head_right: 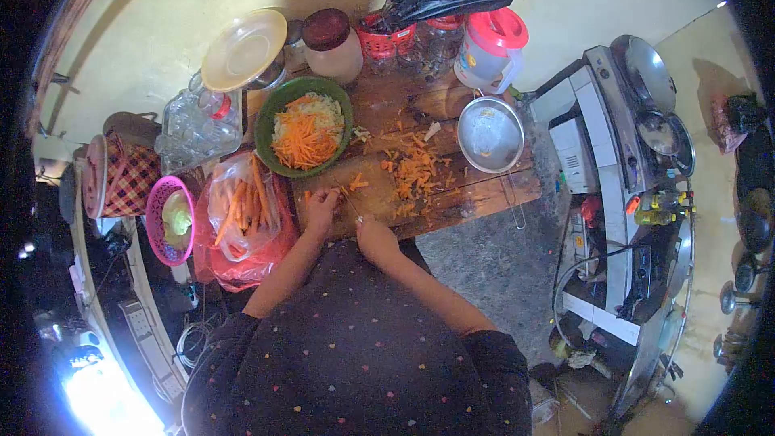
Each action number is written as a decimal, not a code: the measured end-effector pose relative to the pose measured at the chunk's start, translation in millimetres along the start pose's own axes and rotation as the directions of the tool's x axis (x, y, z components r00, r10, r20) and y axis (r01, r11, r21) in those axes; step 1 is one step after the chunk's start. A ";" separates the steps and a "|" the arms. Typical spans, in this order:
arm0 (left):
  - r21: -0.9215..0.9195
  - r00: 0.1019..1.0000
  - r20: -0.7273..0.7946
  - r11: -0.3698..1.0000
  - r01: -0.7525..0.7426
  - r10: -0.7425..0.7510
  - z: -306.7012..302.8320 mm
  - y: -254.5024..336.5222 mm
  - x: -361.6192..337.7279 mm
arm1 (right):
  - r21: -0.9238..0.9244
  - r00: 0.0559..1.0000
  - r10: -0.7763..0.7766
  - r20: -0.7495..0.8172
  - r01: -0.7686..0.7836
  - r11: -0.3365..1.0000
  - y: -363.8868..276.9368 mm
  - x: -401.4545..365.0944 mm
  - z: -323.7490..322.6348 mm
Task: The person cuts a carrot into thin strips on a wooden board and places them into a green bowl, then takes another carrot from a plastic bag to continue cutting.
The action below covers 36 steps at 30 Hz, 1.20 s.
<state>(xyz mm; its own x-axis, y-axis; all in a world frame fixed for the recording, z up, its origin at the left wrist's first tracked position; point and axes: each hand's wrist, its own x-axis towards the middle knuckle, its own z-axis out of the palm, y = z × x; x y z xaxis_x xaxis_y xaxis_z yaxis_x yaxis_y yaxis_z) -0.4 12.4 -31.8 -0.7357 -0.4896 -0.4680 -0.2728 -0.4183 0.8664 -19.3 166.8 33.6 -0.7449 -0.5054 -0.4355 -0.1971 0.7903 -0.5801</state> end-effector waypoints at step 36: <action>-0.087 0.998 0.045 0.995 -0.046 0.050 -1.9 -3.5 0.6 | -0.027 1.000 -0.018 0.004 0.018 0.999 8.4 5.4 12.2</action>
<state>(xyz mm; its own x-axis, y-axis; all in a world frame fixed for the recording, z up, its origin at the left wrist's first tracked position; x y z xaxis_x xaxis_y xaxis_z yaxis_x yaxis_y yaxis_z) 1.4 12.1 -35.4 -0.7753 -0.4750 -0.4163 -0.1842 -0.4604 0.8684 -17.3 166.5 18.0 -0.7387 -0.5211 -0.4275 -0.2278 0.7900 -0.5693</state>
